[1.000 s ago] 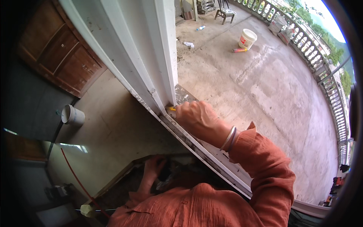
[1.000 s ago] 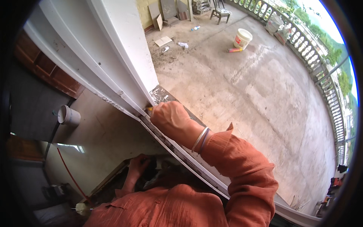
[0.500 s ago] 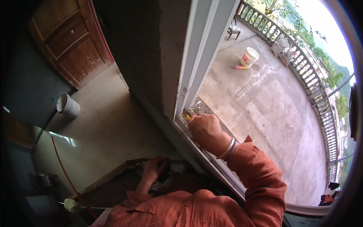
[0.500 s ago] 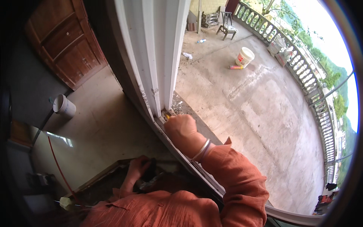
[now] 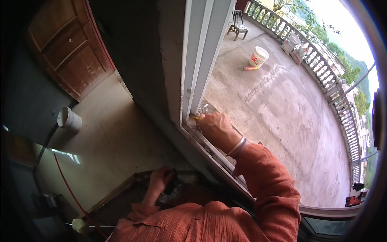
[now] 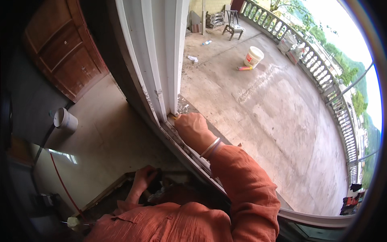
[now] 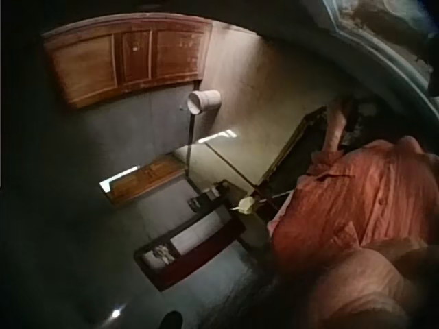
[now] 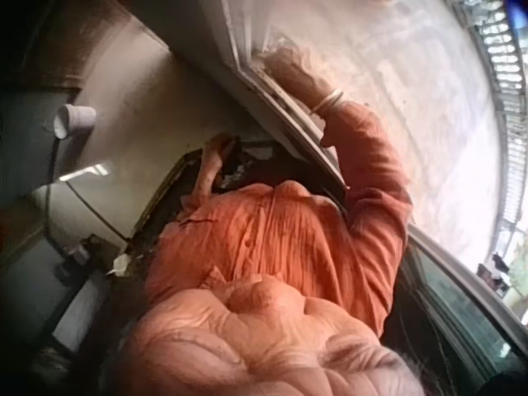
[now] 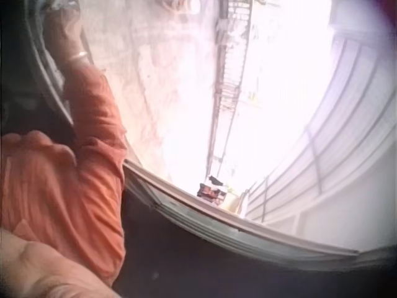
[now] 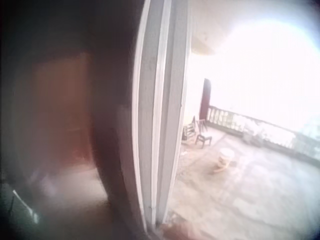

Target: The person cleans the window frame using a toothbrush and a cloth. They scrub the frame with the toothbrush and wipe it with the cloth, repeating the process along the frame.

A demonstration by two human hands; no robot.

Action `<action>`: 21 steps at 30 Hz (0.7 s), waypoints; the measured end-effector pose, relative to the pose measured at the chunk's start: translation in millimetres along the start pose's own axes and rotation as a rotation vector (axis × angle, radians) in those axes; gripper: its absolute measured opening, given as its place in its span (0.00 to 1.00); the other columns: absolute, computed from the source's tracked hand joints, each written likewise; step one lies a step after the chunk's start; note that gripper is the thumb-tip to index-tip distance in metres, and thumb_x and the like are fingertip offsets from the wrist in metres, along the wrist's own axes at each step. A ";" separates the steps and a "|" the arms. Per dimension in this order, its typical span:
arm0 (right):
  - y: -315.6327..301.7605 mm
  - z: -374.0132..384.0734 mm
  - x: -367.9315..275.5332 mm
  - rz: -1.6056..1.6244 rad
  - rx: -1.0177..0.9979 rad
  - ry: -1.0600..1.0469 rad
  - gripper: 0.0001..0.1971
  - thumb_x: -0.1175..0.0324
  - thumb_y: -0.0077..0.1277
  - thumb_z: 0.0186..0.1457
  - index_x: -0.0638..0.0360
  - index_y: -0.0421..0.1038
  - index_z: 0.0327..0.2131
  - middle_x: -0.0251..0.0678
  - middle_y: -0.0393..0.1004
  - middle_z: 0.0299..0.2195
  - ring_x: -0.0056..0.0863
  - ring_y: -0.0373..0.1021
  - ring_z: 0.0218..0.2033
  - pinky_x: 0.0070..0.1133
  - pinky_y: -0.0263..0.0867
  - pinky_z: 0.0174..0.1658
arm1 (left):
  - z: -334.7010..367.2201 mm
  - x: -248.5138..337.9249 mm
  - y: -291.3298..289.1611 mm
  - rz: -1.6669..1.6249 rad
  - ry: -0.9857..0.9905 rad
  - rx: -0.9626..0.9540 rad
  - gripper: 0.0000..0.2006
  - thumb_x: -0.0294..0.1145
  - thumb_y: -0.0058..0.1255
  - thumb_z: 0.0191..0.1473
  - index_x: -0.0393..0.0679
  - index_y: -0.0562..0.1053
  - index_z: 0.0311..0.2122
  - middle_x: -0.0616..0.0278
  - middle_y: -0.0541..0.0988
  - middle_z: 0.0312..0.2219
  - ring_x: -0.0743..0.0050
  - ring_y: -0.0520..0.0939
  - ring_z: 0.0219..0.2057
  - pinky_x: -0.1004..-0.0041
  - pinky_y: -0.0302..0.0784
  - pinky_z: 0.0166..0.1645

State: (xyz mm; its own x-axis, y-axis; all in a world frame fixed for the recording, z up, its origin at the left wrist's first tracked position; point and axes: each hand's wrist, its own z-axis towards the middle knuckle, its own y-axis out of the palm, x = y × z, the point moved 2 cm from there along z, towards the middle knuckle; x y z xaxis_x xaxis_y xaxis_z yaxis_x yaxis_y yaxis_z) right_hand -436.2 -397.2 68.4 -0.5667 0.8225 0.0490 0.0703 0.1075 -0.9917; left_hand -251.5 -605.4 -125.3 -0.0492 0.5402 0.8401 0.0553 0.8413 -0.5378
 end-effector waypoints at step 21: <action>14.1 -33.1 32.3 0.716 -0.026 0.219 0.18 0.60 0.45 0.60 0.64 0.74 0.25 0.47 0.75 0.22 0.48 0.73 0.29 0.37 0.69 0.39 | 5.2 0.4 -2.8 0.026 -0.058 -0.036 0.10 0.34 0.58 0.51 0.42 0.77 0.37 0.51 0.80 0.27 0.49 0.82 0.31 0.62 0.76 0.36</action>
State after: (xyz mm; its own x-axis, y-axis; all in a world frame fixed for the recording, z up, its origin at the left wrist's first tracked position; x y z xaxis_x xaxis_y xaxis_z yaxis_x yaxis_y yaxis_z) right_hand -426.3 -350.6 59.9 -0.1990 0.7884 -0.5821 0.3813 -0.4849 -0.7871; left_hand -256.8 -607.5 -123.7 -0.1050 0.5626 0.8200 0.0930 0.8265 -0.5552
